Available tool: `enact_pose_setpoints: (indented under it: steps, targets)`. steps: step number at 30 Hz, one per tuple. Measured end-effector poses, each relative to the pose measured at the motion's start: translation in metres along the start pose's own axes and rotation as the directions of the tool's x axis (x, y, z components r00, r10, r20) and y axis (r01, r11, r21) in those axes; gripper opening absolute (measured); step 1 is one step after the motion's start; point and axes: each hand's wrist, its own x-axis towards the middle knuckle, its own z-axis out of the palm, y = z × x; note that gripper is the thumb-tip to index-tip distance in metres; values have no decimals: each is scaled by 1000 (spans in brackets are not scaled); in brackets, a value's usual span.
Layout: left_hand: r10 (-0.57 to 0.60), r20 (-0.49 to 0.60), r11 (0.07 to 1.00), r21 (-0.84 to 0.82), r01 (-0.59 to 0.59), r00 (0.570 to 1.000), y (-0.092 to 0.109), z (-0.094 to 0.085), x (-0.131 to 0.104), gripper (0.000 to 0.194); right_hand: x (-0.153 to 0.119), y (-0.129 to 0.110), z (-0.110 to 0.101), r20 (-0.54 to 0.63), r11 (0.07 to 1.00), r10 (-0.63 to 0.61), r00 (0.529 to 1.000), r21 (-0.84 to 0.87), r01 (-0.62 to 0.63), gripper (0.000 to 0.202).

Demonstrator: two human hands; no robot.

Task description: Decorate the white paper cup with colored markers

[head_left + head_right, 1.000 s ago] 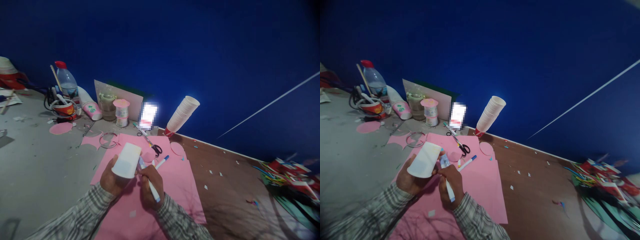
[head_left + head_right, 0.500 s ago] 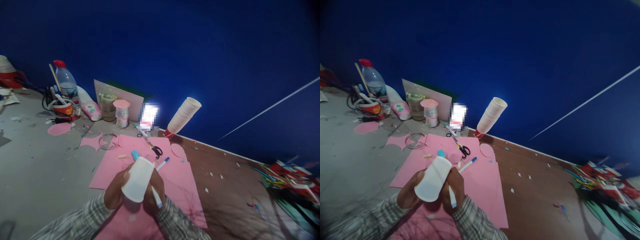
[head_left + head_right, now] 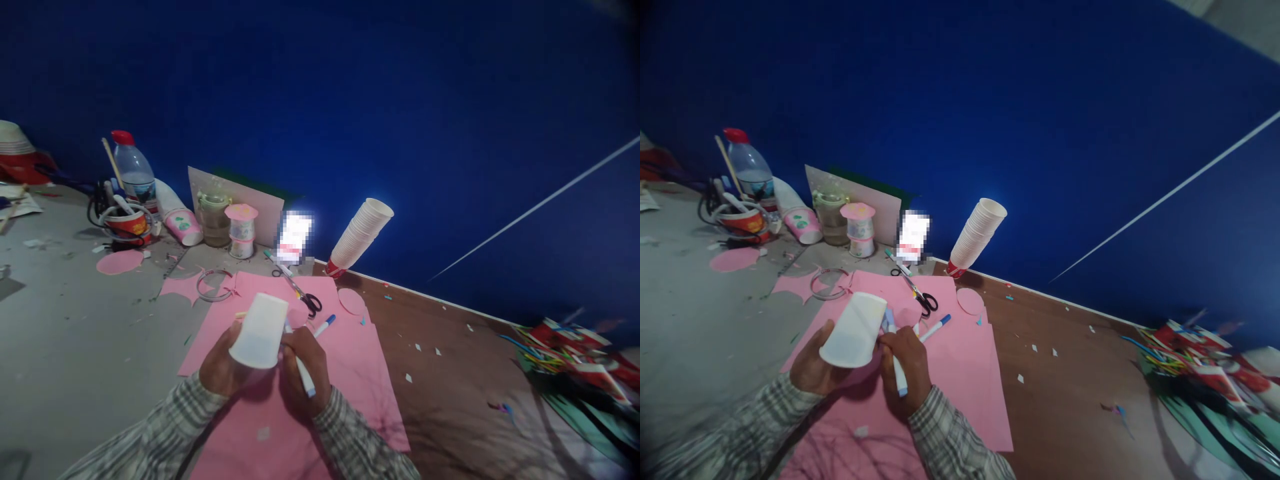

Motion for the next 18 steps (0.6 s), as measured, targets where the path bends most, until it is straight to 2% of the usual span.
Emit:
enact_pose_setpoints:
  steps: [2,3,4,6,7,8,10,14,18]
  targets:
    - [109,-71,993,-30,-111,992,4,-1,6,48,6,4,-10,38,998,-21,999,-62,24,21]
    - [140,-110,988,-42,-146,984,7,-1,9,51,10,7,-16,31,992,-50,998,-118,53,21]
    - [153,-139,986,-48,-161,979,9,-1,12,53,15,11,-22,51,981,-26,998,-193,36,22]
    - [172,-154,982,-53,-182,973,13,-3,16,57,26,19,-34,158,915,134,978,-399,-60,28]
    - [181,-140,980,-57,-191,973,15,-4,17,57,32,24,-39,229,841,265,937,-531,-108,32]
    - [190,-118,978,-64,-199,975,17,-5,17,55,38,29,-43,246,807,317,916,-578,-124,35]
    - [148,-71,986,-67,-152,986,20,-7,16,50,47,39,-48,270,761,379,885,-636,-132,39]
    - [-91,-25,996,-27,90,996,27,-12,13,56,58,59,-50,307,663,492,815,-739,-122,46]
    - [-105,-59,994,14,106,993,29,-14,14,58,68,68,-49,335,603,548,767,-793,-84,55]
